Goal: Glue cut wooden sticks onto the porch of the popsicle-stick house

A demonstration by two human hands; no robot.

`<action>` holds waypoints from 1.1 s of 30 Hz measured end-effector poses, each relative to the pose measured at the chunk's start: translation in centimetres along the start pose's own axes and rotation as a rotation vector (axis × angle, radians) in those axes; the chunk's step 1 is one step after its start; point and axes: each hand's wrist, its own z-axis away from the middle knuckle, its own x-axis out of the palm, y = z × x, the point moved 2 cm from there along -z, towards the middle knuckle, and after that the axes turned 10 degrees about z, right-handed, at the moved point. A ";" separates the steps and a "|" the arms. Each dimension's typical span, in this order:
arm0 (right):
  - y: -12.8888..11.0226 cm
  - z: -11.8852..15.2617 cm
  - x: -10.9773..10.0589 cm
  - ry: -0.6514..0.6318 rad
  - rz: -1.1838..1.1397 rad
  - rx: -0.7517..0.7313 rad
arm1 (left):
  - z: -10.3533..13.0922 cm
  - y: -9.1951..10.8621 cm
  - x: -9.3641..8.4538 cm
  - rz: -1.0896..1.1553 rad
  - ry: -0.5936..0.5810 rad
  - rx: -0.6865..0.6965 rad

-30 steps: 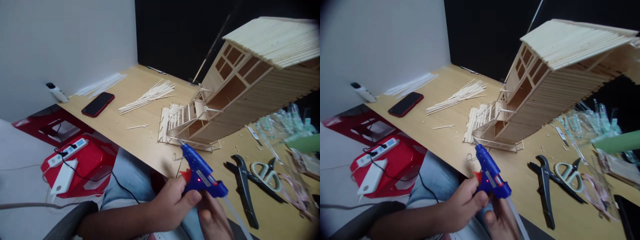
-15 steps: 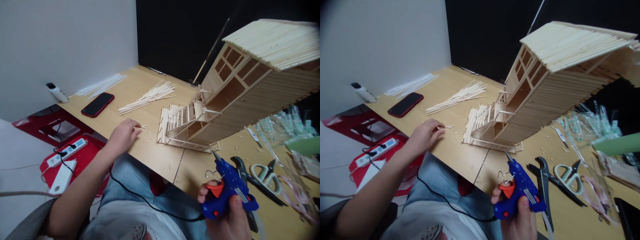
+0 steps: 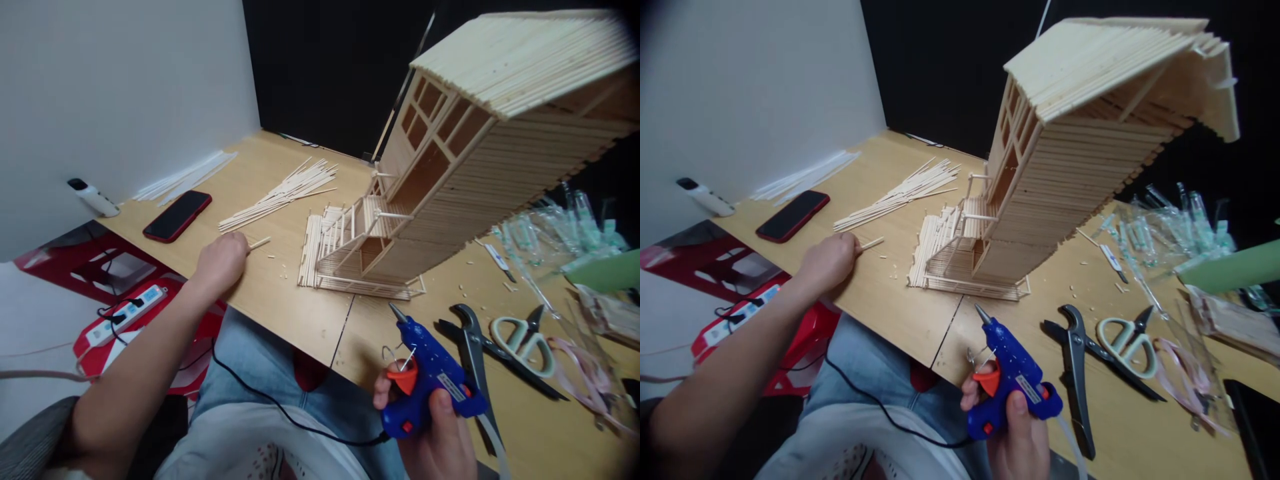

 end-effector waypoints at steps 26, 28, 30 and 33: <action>1.2 -0.1 0.1 -0.099 -0.035 0.017 | 1.6 8.3 3.0 1.545 -0.024 -0.084; 1.2 0.0 0.1 -0.099 -0.039 0.021 | 1.6 8.4 3.1 1.532 -0.004 -0.082; 1.2 0.0 0.2 -0.101 -0.047 0.019 | 1.6 8.4 3.2 1.508 0.010 -0.080; 1.2 -0.1 0.2 -0.091 -0.058 0.018 | 1.6 8.5 3.3 1.486 0.033 -0.072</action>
